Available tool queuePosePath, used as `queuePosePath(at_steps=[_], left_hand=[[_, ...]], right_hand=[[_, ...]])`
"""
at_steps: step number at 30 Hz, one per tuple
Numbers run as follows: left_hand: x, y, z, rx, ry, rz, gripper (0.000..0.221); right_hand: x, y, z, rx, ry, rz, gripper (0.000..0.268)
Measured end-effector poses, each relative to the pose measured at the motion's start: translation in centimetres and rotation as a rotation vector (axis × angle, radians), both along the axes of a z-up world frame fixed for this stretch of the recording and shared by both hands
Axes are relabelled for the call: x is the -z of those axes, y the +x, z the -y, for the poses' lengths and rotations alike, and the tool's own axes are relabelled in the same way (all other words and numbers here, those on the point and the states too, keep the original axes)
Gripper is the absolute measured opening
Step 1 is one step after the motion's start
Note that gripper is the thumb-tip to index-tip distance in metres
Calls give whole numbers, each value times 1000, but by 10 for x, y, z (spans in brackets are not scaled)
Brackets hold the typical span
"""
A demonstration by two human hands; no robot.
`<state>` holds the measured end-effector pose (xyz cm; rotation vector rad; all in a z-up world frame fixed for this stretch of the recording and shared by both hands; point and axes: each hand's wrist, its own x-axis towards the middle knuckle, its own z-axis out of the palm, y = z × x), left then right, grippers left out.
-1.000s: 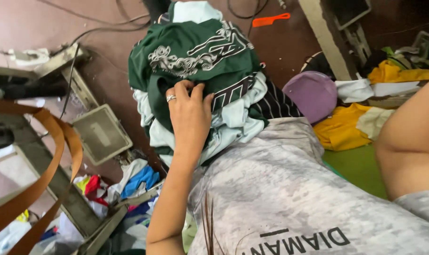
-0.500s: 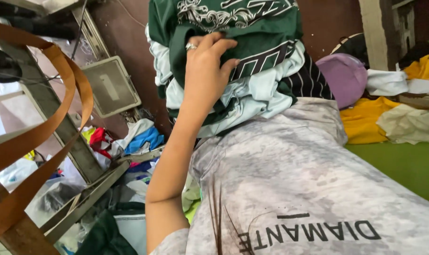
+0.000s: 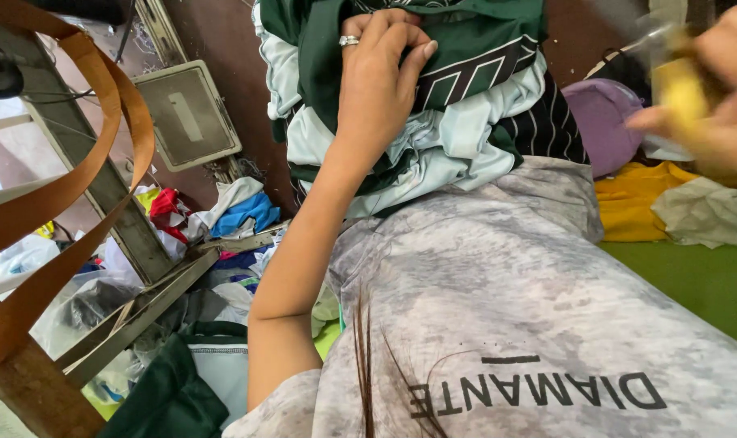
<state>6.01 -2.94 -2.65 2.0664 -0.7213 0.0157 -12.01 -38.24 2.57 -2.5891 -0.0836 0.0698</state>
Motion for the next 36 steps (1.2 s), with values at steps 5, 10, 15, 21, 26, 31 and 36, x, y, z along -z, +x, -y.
queuePosePath(at_steps=[5,10,15,21,26,31,36], left_hand=[[-7,-4,0,-24,23,-65,9],[-13,-4,6,-34,-23,6,10],[-25,-5,10,-9,-65,-4,12],[-51,2,-30,-381,171,325,6],[-39,-11,-27,-131,216,224,24],[8,-7,-2,-6,259,323,20],[4,4,-6,24,92,129,9]], right_hand=[[-7,13,-38,-145,-669,46,72],[4,19,-45,-180,-1009,126,76],[9,23,-48,-191,-1072,85,41],[2,29,-39,-195,-821,-60,57],[9,27,-31,-179,-508,-74,73],[36,17,-29,-126,-840,-51,34],[46,14,-25,-129,-850,-89,37]])
